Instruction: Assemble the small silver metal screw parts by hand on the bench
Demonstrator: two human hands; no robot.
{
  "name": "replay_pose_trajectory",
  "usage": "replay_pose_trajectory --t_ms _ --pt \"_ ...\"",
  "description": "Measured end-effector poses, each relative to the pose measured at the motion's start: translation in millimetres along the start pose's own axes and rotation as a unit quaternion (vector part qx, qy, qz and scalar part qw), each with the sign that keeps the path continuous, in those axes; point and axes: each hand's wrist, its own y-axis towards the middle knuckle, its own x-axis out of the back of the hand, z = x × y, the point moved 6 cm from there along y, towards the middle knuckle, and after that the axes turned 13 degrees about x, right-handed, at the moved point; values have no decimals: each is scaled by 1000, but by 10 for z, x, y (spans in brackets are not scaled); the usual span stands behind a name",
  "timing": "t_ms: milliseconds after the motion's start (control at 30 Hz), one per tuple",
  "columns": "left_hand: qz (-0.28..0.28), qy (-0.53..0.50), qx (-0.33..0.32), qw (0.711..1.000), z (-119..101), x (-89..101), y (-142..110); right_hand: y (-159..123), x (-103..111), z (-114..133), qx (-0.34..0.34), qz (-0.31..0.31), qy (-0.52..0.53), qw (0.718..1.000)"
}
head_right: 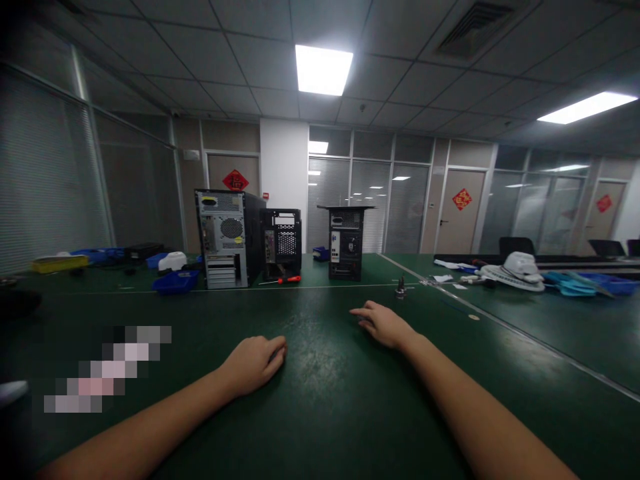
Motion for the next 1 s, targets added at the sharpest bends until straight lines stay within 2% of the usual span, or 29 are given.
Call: replay_pose_trajectory --t_ms 233,367,467,800,1000 --pt "6 -43 -32 999 6 -23 -4 382 -54 1268 155 1 23 988" --pt "9 -45 -47 998 14 -30 -4 432 -111 1654 196 9 8 981" --pt "6 -44 -52 998 16 -25 -5 445 -141 1727 193 3 -3 981" --pt "1 -56 -82 995 -34 -13 -22 441 -156 1724 193 -11 28 981" --pt "-9 -48 -85 995 -38 -19 -11 454 -197 1656 200 15 -8 980"
